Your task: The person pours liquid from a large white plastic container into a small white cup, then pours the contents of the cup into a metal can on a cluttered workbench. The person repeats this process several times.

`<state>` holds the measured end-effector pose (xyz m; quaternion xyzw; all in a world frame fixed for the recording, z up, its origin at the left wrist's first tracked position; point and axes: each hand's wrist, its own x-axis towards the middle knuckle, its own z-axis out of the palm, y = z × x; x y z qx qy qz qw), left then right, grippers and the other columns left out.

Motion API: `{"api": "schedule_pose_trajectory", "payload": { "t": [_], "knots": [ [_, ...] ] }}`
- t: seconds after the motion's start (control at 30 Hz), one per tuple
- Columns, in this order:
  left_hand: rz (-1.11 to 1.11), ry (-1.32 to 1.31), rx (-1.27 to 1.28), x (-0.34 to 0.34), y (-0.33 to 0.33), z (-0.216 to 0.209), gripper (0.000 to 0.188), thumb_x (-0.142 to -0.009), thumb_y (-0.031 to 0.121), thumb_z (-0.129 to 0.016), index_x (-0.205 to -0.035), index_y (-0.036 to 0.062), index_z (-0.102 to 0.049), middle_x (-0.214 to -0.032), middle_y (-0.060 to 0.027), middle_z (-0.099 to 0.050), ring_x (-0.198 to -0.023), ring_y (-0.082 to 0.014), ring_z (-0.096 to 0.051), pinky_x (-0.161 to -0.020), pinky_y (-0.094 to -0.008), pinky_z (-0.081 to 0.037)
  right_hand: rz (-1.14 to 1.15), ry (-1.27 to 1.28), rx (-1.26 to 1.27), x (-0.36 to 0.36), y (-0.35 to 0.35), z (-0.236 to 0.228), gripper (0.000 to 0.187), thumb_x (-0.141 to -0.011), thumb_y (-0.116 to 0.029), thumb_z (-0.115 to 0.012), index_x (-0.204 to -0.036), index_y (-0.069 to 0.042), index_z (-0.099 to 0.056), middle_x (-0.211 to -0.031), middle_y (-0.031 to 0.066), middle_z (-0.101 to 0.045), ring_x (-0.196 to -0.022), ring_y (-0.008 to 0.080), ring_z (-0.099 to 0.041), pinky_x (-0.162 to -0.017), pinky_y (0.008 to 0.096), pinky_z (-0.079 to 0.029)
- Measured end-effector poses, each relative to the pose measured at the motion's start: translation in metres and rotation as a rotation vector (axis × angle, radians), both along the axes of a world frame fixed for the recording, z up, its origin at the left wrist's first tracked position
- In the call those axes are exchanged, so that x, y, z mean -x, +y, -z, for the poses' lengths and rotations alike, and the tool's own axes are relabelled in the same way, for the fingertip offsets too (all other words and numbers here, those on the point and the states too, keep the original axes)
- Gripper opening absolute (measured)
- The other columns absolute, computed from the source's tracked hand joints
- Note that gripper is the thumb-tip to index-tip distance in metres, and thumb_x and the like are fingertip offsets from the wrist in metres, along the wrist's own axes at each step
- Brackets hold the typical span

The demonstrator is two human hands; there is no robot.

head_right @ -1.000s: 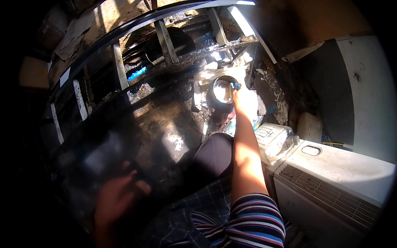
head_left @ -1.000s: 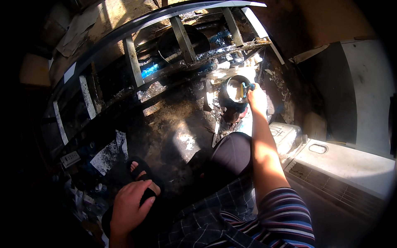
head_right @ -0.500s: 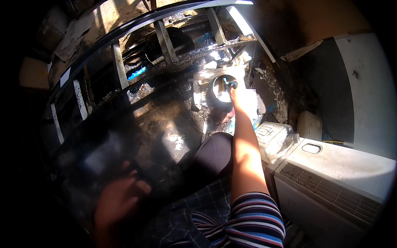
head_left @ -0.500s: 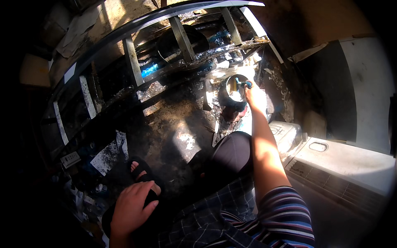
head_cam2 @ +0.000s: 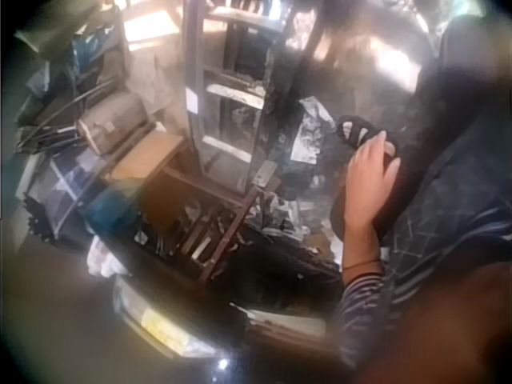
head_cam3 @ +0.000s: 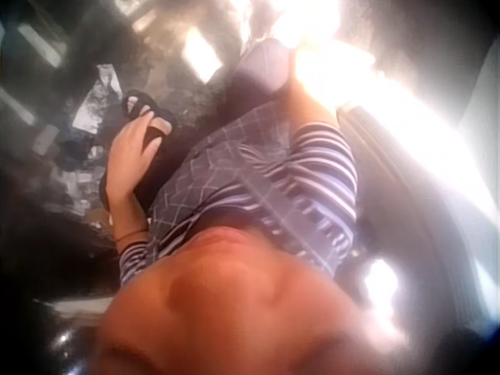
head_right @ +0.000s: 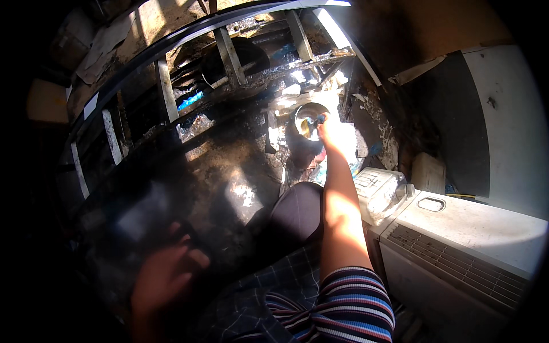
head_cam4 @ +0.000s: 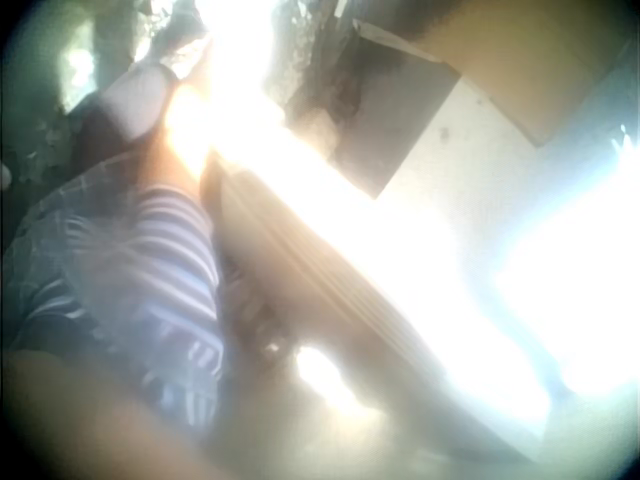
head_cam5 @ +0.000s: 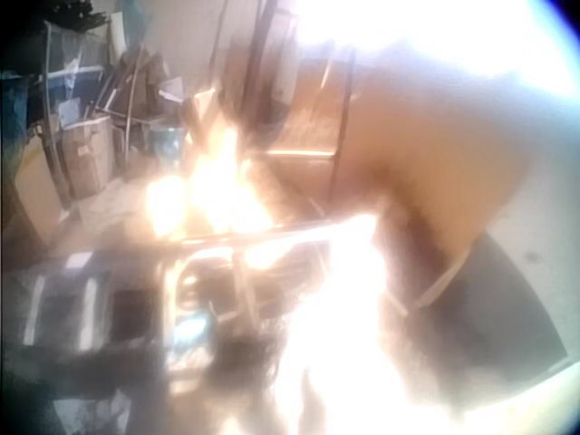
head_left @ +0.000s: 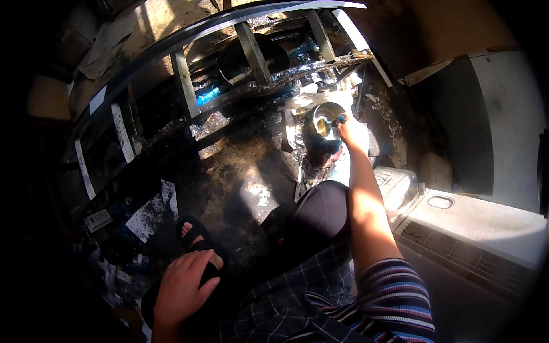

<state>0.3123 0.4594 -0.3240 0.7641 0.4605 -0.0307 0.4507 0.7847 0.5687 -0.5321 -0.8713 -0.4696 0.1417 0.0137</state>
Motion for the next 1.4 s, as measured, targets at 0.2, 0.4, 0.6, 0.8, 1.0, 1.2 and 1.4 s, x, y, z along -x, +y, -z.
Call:
{"api": "schedule_pose_trajectory", "payload": {
  "t": [0.2,0.4,0.6,0.8,1.0,1.2,1.4],
  "knots": [
    [-0.008,-0.031,0.007,0.000,0.001,0.001,0.054,-0.074,0.017,-0.074,-0.123,0.0009,-0.054,-0.120,-0.0163,-0.060,-0.113,-0.0329,-0.056,-0.095,-0.0422,-0.043,0.097,0.023,-0.062,0.015,0.006,-0.011,0.031,-0.088,-0.024,-0.056,-0.119,-0.018,-0.059,-0.101,0.0194,-0.066,-0.094,0.0375,-0.065,-0.082,0.0442,-0.050],
    [0.007,-0.021,0.004,0.000,0.002,0.000,0.055,-0.074,0.016,-0.074,-0.122,0.0011,-0.054,-0.121,-0.0157,-0.059,-0.113,-0.0327,-0.056,-0.095,-0.0420,-0.043,0.074,0.040,-0.021,-0.031,0.001,0.035,0.029,-0.088,-0.022,-0.055,-0.116,-0.019,-0.061,-0.105,0.0192,-0.066,-0.097,0.0372,-0.064,-0.084,0.0432,-0.050],
    [-0.003,0.000,0.028,-0.003,0.004,-0.004,0.055,-0.074,0.016,-0.074,-0.123,0.0015,-0.053,-0.121,-0.0149,-0.059,-0.113,-0.0327,-0.056,-0.096,-0.0420,-0.043,0.194,0.034,-0.072,0.000,0.009,0.012,0.028,-0.087,-0.022,-0.056,-0.114,-0.016,-0.063,-0.105,0.0180,-0.067,-0.098,0.0365,-0.064,-0.085,0.0428,-0.050],
    [0.015,-0.001,0.015,0.000,0.001,0.000,0.056,-0.075,0.016,-0.074,-0.124,0.0014,-0.053,-0.123,-0.0154,-0.058,-0.115,-0.0326,-0.055,-0.097,-0.0420,-0.042,0.126,-0.025,0.019,-0.023,0.003,0.031,0.030,-0.088,-0.023,-0.056,-0.117,-0.018,-0.061,-0.107,0.0173,-0.066,-0.099,0.0370,-0.064,-0.086,0.0430,-0.050],
    [0.012,0.006,0.023,0.002,0.000,0.002,0.056,-0.076,0.017,-0.074,-0.125,0.0014,-0.053,-0.123,-0.0157,-0.058,-0.115,-0.0325,-0.055,-0.098,-0.0421,-0.042,0.126,-0.005,-0.050,-0.015,0.003,0.026,0.030,-0.088,-0.021,-0.056,-0.117,-0.018,-0.061,-0.106,0.0178,-0.066,-0.098,0.0371,-0.064,-0.086,0.0432,-0.050],
    [0.015,0.002,0.032,0.001,0.001,0.002,0.056,-0.076,0.017,-0.074,-0.125,0.0015,-0.053,-0.124,-0.0158,-0.058,-0.116,-0.0323,-0.054,-0.098,-0.0419,-0.041,0.119,-0.004,-0.002,-0.021,0.001,0.028,0.032,-0.087,-0.021,-0.056,-0.118,-0.016,-0.060,-0.106,0.0189,-0.066,-0.098,0.0371,-0.064,-0.086,0.0429,-0.050],
    [0.022,0.024,0.025,-0.003,0.002,0.001,0.055,-0.075,0.018,-0.074,-0.124,0.0013,-0.054,-0.123,-0.0160,-0.058,-0.116,-0.0323,-0.054,-0.098,-0.0418,-0.041,0.147,0.080,-0.033,0.019,0.010,-0.021,0.032,-0.087,-0.020,-0.055,-0.118,-0.016,-0.060,-0.107,0.0187,-0.066,-0.099,0.0371,-0.063,-0.086,0.0427,-0.049]
  ]
}}
